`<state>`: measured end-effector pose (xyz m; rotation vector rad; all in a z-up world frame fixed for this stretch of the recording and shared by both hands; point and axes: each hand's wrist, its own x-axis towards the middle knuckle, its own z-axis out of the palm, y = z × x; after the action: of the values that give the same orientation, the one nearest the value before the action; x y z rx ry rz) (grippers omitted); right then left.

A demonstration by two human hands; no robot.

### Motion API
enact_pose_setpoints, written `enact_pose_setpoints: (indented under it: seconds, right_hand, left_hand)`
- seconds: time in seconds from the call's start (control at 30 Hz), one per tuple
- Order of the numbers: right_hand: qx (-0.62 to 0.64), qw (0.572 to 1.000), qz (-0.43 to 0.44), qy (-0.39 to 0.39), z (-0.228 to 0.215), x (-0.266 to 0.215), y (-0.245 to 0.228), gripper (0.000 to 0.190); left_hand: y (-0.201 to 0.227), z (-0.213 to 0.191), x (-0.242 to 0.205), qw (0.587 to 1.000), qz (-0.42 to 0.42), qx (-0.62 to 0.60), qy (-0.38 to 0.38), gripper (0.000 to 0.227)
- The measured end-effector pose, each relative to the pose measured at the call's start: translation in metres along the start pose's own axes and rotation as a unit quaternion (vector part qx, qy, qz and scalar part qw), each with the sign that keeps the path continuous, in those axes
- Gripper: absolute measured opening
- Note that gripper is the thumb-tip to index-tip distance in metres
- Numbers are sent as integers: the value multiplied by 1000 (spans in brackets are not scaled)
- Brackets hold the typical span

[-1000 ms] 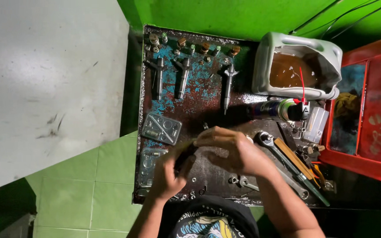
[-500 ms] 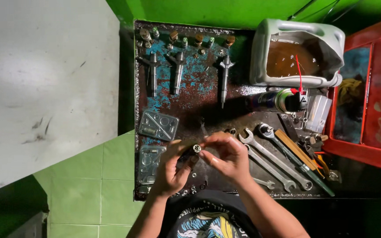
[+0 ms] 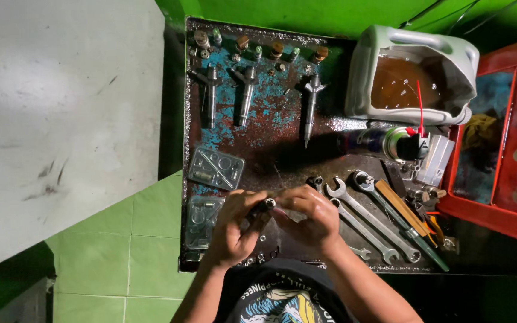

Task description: The person assembles small mechanical components on a cluttered workbench. They handle cylindrical parts, apply lubricant from a spray can, and use a file and wrenches to adjust and fit pieces together.

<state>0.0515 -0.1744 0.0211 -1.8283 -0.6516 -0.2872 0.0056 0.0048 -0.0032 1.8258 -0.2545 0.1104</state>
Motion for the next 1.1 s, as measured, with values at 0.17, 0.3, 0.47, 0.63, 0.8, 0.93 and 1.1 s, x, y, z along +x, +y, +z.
enact_pose_setpoints:
  seconds: [0.17,0.3,0.47,0.63,0.8,0.93,1.1]
  right_hand:
    - [-7,998,-23,-66,0,14,2,16]
    - [-5,996,-22,-89,7,20,9,15]
    - [62,993,48,-86,4,67,44,12]
    - [-181,966,173,65,8,113,194,6]
    - [-232,911,330,86,17,141,266,41]
    - [-252,912,313,84,17,143,279,23]
    - [-233,940,232,90,10,146,242,19]
  left_hand:
    - [-9,-6,0,1000,-8,0,5,32]
    - [-11,-11,5,1000,-15,1,7,27]
    - [-15,-14,-1,997,-46,-39,39,30]
    - [-16,-15,-9,988,-105,-104,41,33]
    - [-25,-15,-19,981,-139,-130,46,44]
    - [-32,-14,-20,984,-113,-122,59,42]
    - [-21,-18,-10,988,-85,-116,55,37]
